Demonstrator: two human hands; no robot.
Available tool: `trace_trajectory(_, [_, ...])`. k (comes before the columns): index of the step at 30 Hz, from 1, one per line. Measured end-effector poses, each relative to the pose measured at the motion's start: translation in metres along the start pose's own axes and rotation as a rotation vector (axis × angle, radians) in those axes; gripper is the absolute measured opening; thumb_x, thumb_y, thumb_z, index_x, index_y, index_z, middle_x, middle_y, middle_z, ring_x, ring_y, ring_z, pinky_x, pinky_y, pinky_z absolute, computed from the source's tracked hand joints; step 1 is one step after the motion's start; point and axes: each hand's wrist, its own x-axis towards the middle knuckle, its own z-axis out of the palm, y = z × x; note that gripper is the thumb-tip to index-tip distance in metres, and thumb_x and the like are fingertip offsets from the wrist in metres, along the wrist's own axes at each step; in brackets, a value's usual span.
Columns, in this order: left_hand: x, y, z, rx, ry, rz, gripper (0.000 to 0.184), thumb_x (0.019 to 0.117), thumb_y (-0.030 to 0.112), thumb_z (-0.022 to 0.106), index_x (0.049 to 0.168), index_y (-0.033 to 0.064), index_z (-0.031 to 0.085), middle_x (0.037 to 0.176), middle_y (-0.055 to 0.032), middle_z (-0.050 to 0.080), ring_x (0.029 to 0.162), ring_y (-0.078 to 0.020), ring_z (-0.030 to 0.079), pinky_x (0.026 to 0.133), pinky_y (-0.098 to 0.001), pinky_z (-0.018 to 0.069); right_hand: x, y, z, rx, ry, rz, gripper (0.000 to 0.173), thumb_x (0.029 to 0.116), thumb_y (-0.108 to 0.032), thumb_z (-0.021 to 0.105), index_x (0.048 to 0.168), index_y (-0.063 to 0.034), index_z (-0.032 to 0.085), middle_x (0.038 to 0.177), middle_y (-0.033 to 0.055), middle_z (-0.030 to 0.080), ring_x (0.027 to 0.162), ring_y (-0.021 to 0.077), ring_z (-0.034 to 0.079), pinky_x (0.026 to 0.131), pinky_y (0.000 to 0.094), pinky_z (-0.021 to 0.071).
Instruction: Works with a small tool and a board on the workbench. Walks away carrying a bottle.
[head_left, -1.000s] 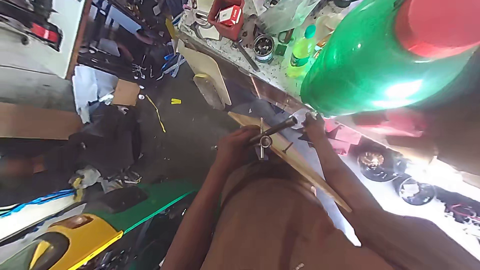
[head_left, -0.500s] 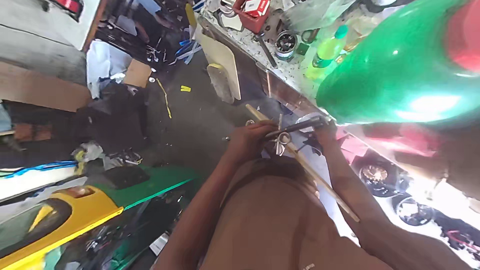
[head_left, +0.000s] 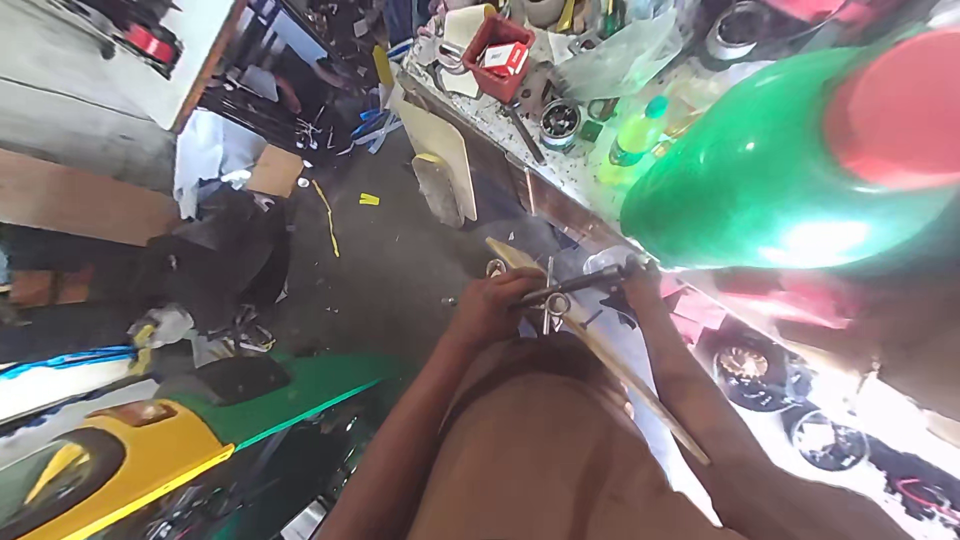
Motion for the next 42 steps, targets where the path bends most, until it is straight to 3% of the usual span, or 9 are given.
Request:
trace_trajectory(9, [0.000,-0.002,0.001,0.019,-0.010,-0.013,0.015,0.0961,0.014,0.068,0.107,0.0146,0.078,0.123,-0.0011,0.073,0.096,-0.0142,0.074,0.078,-0.0370,0.0616,0.006,0.001,0.001,0.048,0.013,-0.008,0.047,0.1012,-0.017,0.067,0.142,-0.0060,0.046,0.101,0.0116,0.063,0.073,0.0172,0.064,0.068,0.0374,0.0594])
trace_trajectory(18, [0.006,0.002,0.001,0.016,-0.007,-0.037,0.018,0.0953,0.013,0.067,0.109,0.0137,0.078,0.122,-0.0032,0.074,0.101,-0.0179,0.074,0.083,-0.0414,0.0614,0.005,-0.002,0.000,0.052,0.003,-0.014,0.047,0.1003,-0.012,0.067,0.142,-0.0023,0.046,0.099,0.0130,0.066,0.070,0.0167,0.065,0.067,0.0360,0.0594])
trace_trajectory(22, [0.008,0.001,0.000,0.026,0.000,-0.012,0.018,0.0953,0.013,0.066,0.109,0.0142,0.077,0.122,-0.0029,0.074,0.098,-0.0178,0.074,0.080,-0.0410,0.0616,0.003,-0.007,0.002,0.055,0.009,0.002,0.046,0.1003,-0.012,0.067,0.141,-0.0020,0.047,0.097,0.0133,0.066,0.068,0.0173,0.065,0.066,0.0357,0.0594])
trace_trajectory(26, [0.009,0.001,0.001,0.005,-0.001,0.003,0.015,0.0955,0.014,0.066,0.107,0.0111,0.076,0.121,-0.0050,0.074,0.102,-0.0169,0.073,0.085,-0.0374,0.0607,0.009,-0.003,-0.002,0.065,-0.001,0.008,0.049,0.0984,-0.006,0.066,0.142,-0.0004,0.046,0.100,0.0157,0.068,0.073,0.0197,0.067,0.068,0.0376,0.0604])
trace_trajectory(31, [0.009,0.007,0.003,0.004,0.019,-0.034,0.015,0.0935,0.014,0.068,0.104,0.0100,0.077,0.120,-0.0053,0.074,0.101,-0.0155,0.073,0.084,-0.0367,0.0619,0.013,-0.003,-0.010,-0.108,-0.008,-0.028,0.051,0.0890,-0.004,0.076,0.135,0.0039,0.054,0.092,0.0151,0.072,0.077,0.0220,0.071,0.072,0.0400,0.0618])
trace_trajectory(34, [0.012,0.007,0.006,0.053,0.040,-0.053,0.018,0.0966,0.022,0.063,0.103,0.0136,0.078,0.120,-0.0023,0.074,0.099,-0.0136,0.074,0.082,-0.0364,0.0624,0.018,0.002,-0.014,-0.241,-0.026,-0.013,0.052,0.0875,-0.017,0.081,0.131,0.0014,0.059,0.093,0.0159,0.070,0.072,0.0222,0.067,0.067,0.0415,0.0590])
trace_trajectory(38, [0.017,0.002,0.008,0.046,0.027,-0.034,0.021,0.0986,0.029,0.062,0.103,0.0150,0.078,0.120,-0.0017,0.074,0.100,-0.0118,0.073,0.081,-0.0354,0.0629,0.014,0.025,-0.036,-0.468,-0.067,0.038,0.054,0.0812,-0.018,0.087,0.130,-0.0087,0.066,0.111,0.0206,0.070,0.086,0.0308,0.070,0.078,0.0514,0.0593])
trace_trajectory(42, [0.035,-0.001,0.014,-0.002,0.058,0.030,0.017,0.0956,0.022,0.064,0.101,0.0155,0.078,0.120,0.0008,0.075,0.101,-0.0077,0.073,0.081,-0.0300,0.0623,0.002,0.016,-0.086,-0.618,-0.013,-0.051,0.054,0.0735,-0.019,0.091,0.122,-0.0084,0.071,0.108,0.0193,0.072,0.095,0.0334,0.070,0.085,0.0581,0.0569])
